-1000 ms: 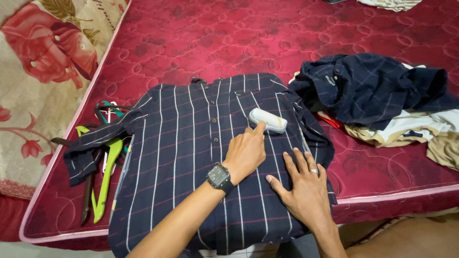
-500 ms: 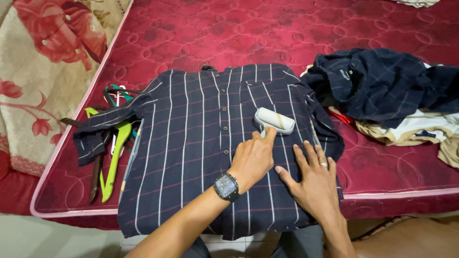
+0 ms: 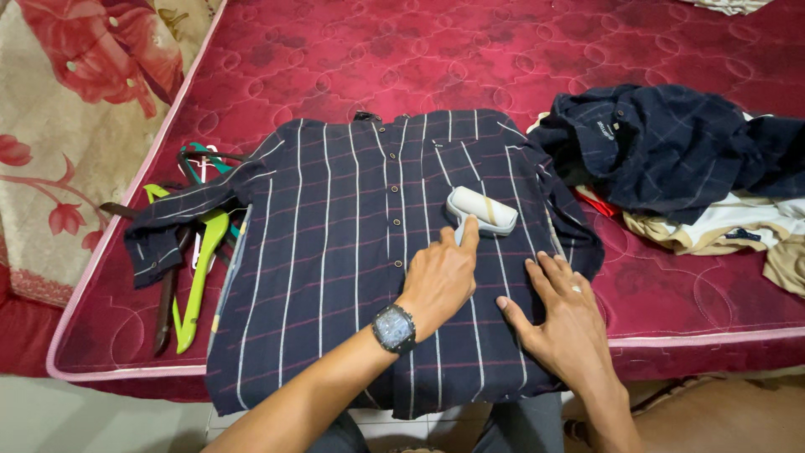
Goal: The person uses a lint roller to remove lint from a dark blue striped shirt laid flat on a bed. They repeatedly roll the adhesive roller over the shirt's front and sleeves, holding the fabric steady with the other hand.
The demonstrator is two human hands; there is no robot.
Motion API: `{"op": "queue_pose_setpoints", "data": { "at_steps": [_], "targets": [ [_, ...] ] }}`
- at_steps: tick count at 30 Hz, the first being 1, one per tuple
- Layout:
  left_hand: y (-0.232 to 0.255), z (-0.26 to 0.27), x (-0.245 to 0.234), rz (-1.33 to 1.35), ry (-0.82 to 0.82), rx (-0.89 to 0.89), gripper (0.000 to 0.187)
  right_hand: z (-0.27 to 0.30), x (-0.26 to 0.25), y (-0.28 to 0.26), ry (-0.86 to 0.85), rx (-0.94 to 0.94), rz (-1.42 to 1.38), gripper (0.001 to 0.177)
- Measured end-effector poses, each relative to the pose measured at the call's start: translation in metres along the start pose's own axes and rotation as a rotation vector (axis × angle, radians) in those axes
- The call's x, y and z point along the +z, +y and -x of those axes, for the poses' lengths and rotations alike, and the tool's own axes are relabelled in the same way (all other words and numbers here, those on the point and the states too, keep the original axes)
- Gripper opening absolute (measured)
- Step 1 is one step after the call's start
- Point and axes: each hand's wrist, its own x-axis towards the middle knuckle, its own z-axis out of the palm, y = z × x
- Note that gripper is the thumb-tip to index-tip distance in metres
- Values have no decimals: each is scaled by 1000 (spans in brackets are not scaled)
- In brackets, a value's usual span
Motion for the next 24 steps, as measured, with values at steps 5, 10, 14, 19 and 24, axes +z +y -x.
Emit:
{"op": "queue_pose_setpoints", "data": {
  "at_steps": [5,10,14,19,24],
  "targets": [
    [-1,-18,14,18,32,23,64,3,3,-1,35,30,-46,65],
    [0,-33,23,19,64,24,63,4,3,0,46,49,-65,64],
    [0,-31,17,30,46,31,65,5,2,0,33,72,-73,65],
    [6,-14,4,24,24,15,64,6,5,2,27,87,-52,62],
    [15,0,-4,-9,-39,-30,66,8,9,2,34,105,-25,51]
  ]
}}
